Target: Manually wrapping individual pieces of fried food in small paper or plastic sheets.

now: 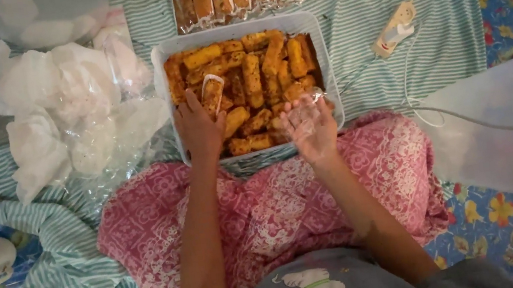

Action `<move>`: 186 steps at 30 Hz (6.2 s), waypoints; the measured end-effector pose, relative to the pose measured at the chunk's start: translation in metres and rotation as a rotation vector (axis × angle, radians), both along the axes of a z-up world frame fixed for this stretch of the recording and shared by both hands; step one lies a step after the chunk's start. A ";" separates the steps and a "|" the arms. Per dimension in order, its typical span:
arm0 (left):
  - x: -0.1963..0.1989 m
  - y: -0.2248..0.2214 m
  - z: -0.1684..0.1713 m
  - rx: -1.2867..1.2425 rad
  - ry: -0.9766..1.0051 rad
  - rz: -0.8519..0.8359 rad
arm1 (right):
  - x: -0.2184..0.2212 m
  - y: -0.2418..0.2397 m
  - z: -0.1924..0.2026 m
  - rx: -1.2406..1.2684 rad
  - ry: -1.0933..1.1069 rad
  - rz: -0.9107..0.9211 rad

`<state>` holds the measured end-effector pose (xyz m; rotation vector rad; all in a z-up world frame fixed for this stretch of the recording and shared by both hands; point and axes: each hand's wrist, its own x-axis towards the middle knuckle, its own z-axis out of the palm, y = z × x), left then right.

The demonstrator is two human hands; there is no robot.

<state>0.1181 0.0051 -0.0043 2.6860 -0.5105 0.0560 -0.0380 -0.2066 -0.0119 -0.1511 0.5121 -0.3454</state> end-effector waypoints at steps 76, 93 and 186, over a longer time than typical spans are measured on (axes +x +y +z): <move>-0.151 -0.003 0.111 -1.025 0.148 -0.273 | -0.014 0.039 0.095 -0.328 0.124 0.091; -0.161 -0.011 0.086 -1.113 0.052 -0.210 | -0.010 0.043 0.113 -0.273 0.049 0.207; -0.107 0.024 0.073 -1.249 0.681 -0.316 | -0.077 -0.009 0.090 -0.927 0.087 1.040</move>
